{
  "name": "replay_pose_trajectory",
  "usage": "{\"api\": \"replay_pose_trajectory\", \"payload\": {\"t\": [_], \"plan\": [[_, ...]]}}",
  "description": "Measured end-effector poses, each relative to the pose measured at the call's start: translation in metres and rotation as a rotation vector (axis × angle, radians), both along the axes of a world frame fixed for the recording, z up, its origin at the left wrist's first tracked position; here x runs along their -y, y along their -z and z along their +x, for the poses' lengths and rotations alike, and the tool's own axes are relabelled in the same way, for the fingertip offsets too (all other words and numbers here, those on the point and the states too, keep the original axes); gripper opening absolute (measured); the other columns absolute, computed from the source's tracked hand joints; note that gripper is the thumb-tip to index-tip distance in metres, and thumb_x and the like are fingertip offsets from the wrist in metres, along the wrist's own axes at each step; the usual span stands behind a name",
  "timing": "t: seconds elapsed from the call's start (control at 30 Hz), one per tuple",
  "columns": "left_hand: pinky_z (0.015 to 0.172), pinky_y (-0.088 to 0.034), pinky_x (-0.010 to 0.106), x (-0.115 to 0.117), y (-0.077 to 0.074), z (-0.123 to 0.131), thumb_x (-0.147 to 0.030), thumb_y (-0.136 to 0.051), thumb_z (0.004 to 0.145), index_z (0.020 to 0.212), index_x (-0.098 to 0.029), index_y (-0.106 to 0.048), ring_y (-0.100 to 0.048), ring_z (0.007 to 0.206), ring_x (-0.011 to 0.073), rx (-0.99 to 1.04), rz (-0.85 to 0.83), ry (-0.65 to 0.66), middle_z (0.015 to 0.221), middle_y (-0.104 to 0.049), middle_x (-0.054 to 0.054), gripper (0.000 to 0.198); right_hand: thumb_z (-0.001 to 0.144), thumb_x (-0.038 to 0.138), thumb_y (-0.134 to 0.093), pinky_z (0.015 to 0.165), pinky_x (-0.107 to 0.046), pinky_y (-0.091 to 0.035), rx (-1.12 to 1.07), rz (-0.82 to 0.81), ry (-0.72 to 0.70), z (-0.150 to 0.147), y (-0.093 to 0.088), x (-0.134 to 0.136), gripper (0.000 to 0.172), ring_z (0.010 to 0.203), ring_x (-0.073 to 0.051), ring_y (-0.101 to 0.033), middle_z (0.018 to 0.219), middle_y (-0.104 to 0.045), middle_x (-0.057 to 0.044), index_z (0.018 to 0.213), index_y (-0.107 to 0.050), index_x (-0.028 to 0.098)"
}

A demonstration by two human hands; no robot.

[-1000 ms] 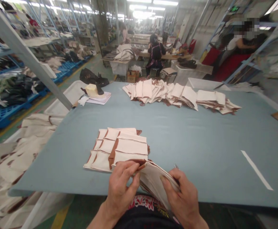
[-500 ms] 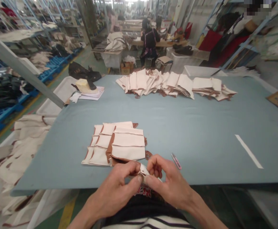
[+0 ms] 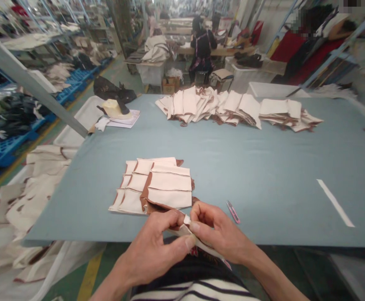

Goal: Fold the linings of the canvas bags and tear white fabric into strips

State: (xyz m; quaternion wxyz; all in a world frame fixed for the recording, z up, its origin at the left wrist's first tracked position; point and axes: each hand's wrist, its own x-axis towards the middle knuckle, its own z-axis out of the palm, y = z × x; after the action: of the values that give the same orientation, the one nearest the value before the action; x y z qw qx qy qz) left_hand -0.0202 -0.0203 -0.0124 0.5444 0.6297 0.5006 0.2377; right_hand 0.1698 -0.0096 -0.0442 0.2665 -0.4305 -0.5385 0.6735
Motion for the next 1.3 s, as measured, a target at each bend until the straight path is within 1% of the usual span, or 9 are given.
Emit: {"api": "replay_pose_trajectory", "payload": {"t": [0.1,0.2,0.37,0.57,0.7,0.93,1.07,1.2,1.3], "plan": [[0.063,-0.036,0.024,-0.003,0.009,0.002,-0.038,-0.059,0.089,0.067,-0.018,-0.053,-0.047,0.067,0.0136,0.030,-0.019,-0.080,0.066,-0.052,-0.003,0.030,0.093,0.042,-0.061,0.058,-0.024,-0.036,0.059,0.087,0.043,-0.004,0.001,0.000,0.028,0.064,-0.012,-0.042,0.071,-0.048,0.004,0.079,-0.050,0.020],[0.059,-0.032,0.024,-0.006,0.016,-0.001,-0.041,-0.057,0.094,0.066,-0.018,-0.049,-0.041,0.064,0.0120,0.073,0.010,-0.071,0.064,-0.045,-0.005,0.037,0.095,0.040,-0.059,0.057,-0.024,-0.036,0.100,0.118,0.079,-0.006,0.000,-0.001,0.027,0.064,-0.011,-0.043,0.071,-0.050,0.004,0.079,-0.050,0.020],[0.064,-0.035,0.024,-0.007,0.023,-0.007,-0.039,-0.050,0.100,0.070,-0.018,-0.051,-0.045,0.067,0.0124,0.073,0.080,-0.020,0.068,-0.049,-0.004,0.036,0.096,0.038,-0.054,0.056,-0.024,-0.037,0.196,0.192,0.085,-0.008,-0.002,0.000,0.023,0.062,-0.012,-0.047,0.070,-0.054,0.003,0.080,-0.052,0.021],[0.064,-0.037,0.027,-0.002,0.037,0.003,-0.031,-0.041,0.103,0.075,-0.020,-0.051,-0.050,0.066,0.0140,-0.030,0.290,-0.170,0.070,-0.055,-0.002,0.032,0.093,0.032,-0.054,0.061,-0.027,-0.040,0.466,0.426,0.182,-0.019,0.002,0.005,0.011,0.066,-0.016,-0.057,0.076,-0.064,-0.001,0.090,-0.058,0.022],[0.065,-0.036,0.029,-0.001,0.056,0.012,-0.027,-0.040,0.102,0.077,-0.020,-0.050,-0.052,0.066,0.0155,-0.062,0.424,-0.295,0.071,-0.056,0.000,0.028,0.094,0.035,-0.049,0.060,-0.028,-0.038,0.505,0.435,0.216,-0.029,0.013,0.003,0.017,0.062,-0.016,-0.056,0.073,-0.064,-0.001,0.087,-0.058,0.022],[0.062,-0.038,0.028,-0.006,0.074,0.017,-0.046,-0.046,0.096,0.068,-0.022,-0.047,-0.046,0.063,0.0158,0.137,0.116,-0.530,0.064,-0.047,-0.003,0.037,0.093,0.047,-0.049,0.055,-0.027,-0.033,0.323,0.218,0.228,-0.041,0.033,-0.002,0.028,0.055,-0.014,-0.046,0.063,-0.047,0.005,0.078,-0.048,0.023],[0.059,-0.038,0.025,-0.008,0.078,0.016,-0.050,-0.048,0.096,0.067,-0.020,-0.047,-0.043,0.061,0.0141,0.208,0.014,-0.534,0.063,-0.044,-0.003,0.042,0.092,0.049,-0.051,0.056,-0.026,-0.036,0.151,0.097,0.200,-0.038,0.028,-0.002,0.029,0.058,-0.014,-0.043,0.066,-0.044,0.005,0.080,-0.047,0.023],[0.055,-0.036,0.023,-0.008,0.076,0.016,-0.051,-0.053,0.094,0.067,-0.020,-0.043,-0.035,0.059,0.0119,0.501,-0.193,-0.580,0.063,-0.040,-0.004,0.042,0.091,0.045,-0.055,0.060,-0.026,-0.039,0.055,0.093,0.195,-0.034,0.023,0.002,0.024,0.063,-0.014,-0.044,0.071,-0.045,0.004,0.085,-0.049,0.022],[0.055,-0.033,0.023,-0.010,0.063,0.011,-0.050,-0.051,0.096,0.066,-0.020,-0.044,-0.034,0.058,0.0116,0.423,-0.110,-0.493,0.062,-0.038,-0.005,0.043,0.091,0.040,-0.053,0.061,-0.026,-0.038,0.042,0.152,0.193,-0.029,0.020,0.003,0.020,0.065,-0.014,-0.044,0.072,-0.045,0.004,0.084,-0.049,0.022]]}}
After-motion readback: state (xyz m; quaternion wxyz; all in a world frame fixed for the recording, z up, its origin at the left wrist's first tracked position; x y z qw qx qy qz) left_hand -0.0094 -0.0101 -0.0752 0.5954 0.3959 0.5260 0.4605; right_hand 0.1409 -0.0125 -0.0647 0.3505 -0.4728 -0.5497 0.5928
